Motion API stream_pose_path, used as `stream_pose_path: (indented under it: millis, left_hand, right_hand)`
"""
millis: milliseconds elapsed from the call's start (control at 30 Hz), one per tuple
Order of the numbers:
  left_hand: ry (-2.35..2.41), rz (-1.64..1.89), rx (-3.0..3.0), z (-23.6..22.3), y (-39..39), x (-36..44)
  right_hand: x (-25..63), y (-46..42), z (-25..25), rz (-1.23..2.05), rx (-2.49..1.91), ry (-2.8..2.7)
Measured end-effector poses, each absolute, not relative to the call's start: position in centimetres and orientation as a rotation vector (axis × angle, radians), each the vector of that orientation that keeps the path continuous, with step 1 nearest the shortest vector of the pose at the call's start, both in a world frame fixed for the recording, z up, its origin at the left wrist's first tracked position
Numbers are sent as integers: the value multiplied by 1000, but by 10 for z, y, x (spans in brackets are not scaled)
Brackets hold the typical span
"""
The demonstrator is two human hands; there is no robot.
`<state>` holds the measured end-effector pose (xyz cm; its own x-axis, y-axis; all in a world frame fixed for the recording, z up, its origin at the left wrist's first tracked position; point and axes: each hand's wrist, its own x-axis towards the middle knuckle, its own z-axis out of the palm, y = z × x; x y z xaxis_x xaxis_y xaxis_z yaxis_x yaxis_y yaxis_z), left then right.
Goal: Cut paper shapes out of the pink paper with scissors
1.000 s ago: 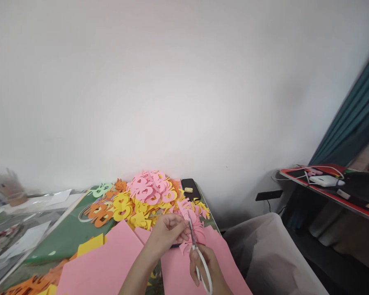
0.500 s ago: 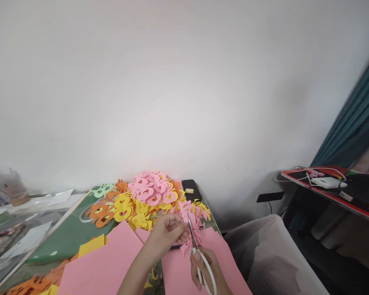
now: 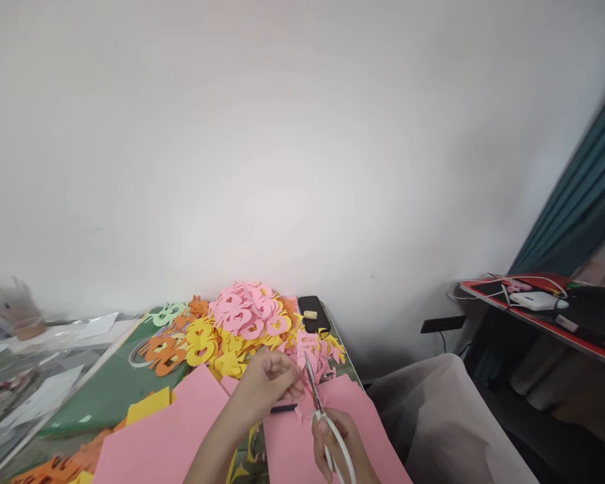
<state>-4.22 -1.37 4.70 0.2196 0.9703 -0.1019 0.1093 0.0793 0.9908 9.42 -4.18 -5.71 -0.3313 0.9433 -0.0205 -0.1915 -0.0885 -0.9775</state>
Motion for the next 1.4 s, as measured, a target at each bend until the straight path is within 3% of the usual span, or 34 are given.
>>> stream_pose_path:
  millis: [1400]
  left_hand:
    - [1170, 948, 1290, 44, -8, -51]
  right_hand:
    - [94, -42, -53, 1591, -881, -1298]
